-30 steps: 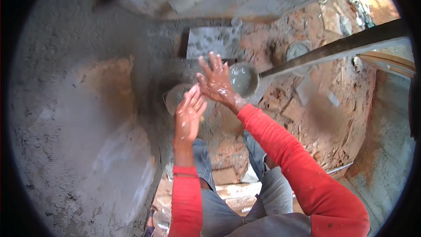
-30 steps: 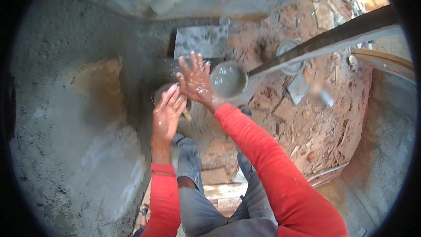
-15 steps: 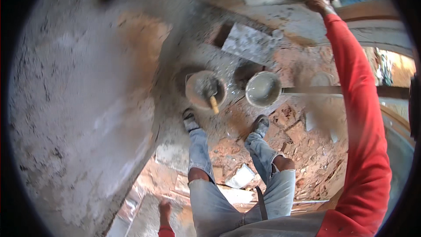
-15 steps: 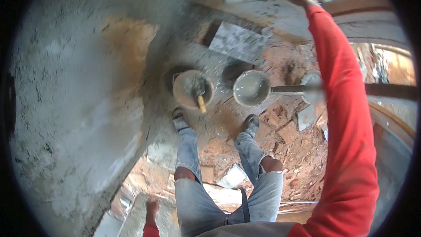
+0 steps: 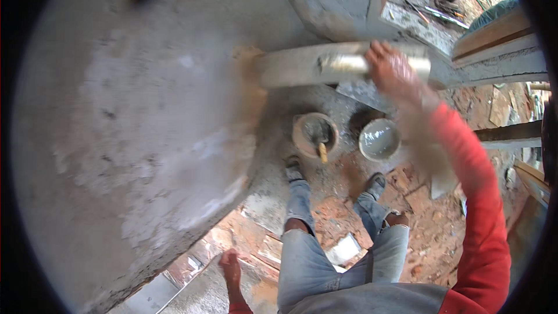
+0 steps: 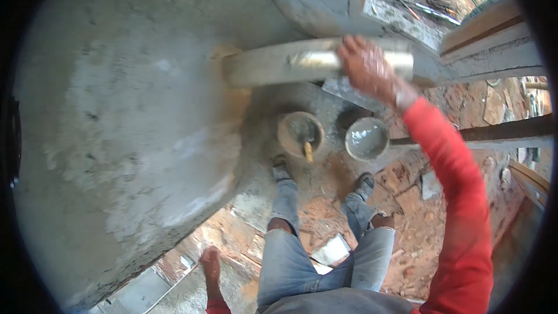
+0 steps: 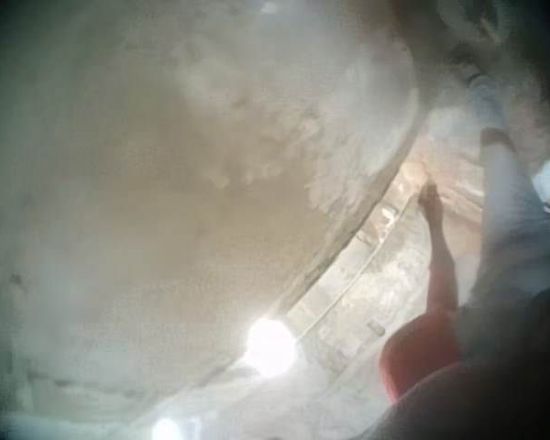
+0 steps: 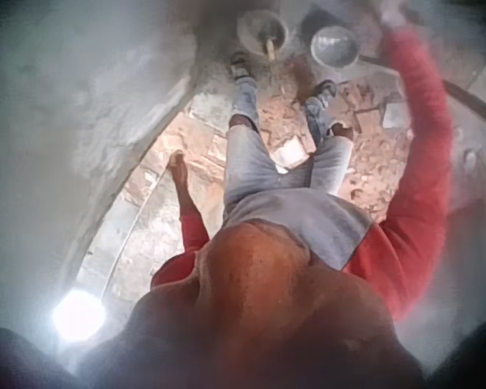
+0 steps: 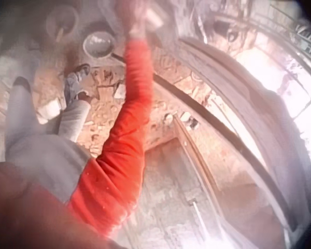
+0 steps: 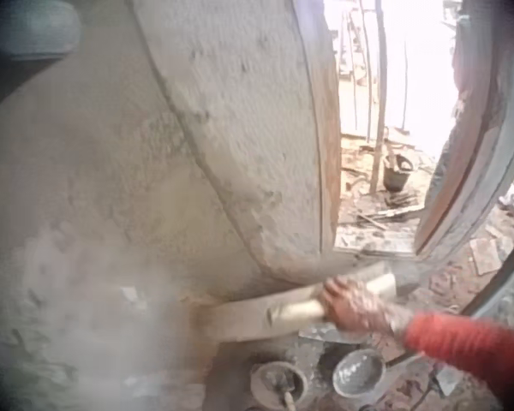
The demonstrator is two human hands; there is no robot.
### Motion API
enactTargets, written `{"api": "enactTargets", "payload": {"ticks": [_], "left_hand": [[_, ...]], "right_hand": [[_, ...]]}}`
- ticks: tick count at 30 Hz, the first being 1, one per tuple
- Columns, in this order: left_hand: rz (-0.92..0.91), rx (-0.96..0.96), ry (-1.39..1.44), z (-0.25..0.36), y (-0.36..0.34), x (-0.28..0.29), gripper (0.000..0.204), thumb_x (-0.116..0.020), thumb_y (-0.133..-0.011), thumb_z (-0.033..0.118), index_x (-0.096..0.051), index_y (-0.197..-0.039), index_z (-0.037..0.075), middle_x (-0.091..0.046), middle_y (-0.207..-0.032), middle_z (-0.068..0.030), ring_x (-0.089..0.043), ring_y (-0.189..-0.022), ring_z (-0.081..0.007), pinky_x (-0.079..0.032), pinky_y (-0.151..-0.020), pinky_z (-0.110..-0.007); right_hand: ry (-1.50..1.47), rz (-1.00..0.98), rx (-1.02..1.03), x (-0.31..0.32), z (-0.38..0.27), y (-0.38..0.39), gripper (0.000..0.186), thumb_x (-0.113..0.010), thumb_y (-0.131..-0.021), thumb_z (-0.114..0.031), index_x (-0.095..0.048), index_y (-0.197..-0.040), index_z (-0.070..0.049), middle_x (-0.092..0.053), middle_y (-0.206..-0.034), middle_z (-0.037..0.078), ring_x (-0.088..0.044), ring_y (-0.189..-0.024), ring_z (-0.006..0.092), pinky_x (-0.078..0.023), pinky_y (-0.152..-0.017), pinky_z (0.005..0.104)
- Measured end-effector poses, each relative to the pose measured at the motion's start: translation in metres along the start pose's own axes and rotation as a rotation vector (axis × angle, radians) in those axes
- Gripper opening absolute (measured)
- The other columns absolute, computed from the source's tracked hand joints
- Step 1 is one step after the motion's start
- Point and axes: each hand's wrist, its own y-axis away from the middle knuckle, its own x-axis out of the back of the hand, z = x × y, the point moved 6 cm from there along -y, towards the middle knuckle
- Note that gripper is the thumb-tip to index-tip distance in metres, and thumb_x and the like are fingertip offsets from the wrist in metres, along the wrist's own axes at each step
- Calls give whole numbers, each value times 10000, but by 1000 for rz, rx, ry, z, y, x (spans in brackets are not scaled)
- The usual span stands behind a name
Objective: The person applies mortar onto a wall using a trowel, pours water into a bucket to mix more mortar by hand and with a trowel, and then applies the plaster onto the wall and smooths it with a wooden float.
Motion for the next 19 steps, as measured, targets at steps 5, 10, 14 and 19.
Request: {"api": "enactTargets", "payload": {"ticks": [5, 10, 14, 19], "left_hand": [[642, -71, 59, 212, -28, 169, 411, -641, -1123, 358, -747, -1057, -34, -789, -961, -106, -741, -857, -216, -586, -807, -387], [1164, -417, -236, 334, 43, 329, 443, -606, -1145, 324, -603, -1395, -42, -642, -1396, -186, -613, -1294, -262, -494, -1103, -410], [1628, -413, -147, 255, 113, 450, 422, -578, -1147, 302, -614, -1413, -24, -633, -1404, -207, -606, -1308, -320, -468, -1150, -446], [1395, -44, 202, 94, 85, 594, 768, -627, -1048, 581, -503, -1586, 47, -471, -1658, -165, -518, -1450, -348, -403, -1241, -434]], "right_hand": [[-523, 166, -279, 90, -136, 7, 499, -709, -953, -180, -509, -1355, 37, -617, -1236, 340, -658, -1123, 520, -562, -922, 606], [-1384, 440, -603, 122, -226, -41, 248, -671, -1049, -196, -601, -1185, -1, -676, -940, 209, -667, -809, 370, -543, -763, 422], [-1467, 813, -806, 138, -269, -100, 384, -733, -1059, -332, -652, -1224, 5, -747, -959, 218, -717, -833, 309, -559, -740, 440], [-1560, 538, -831, 150, -329, -184, 621, -667, -1058, -552, -652, -1246, 40, -751, -947, 265, -745, -810, 403, -582, -740, 486]]}}
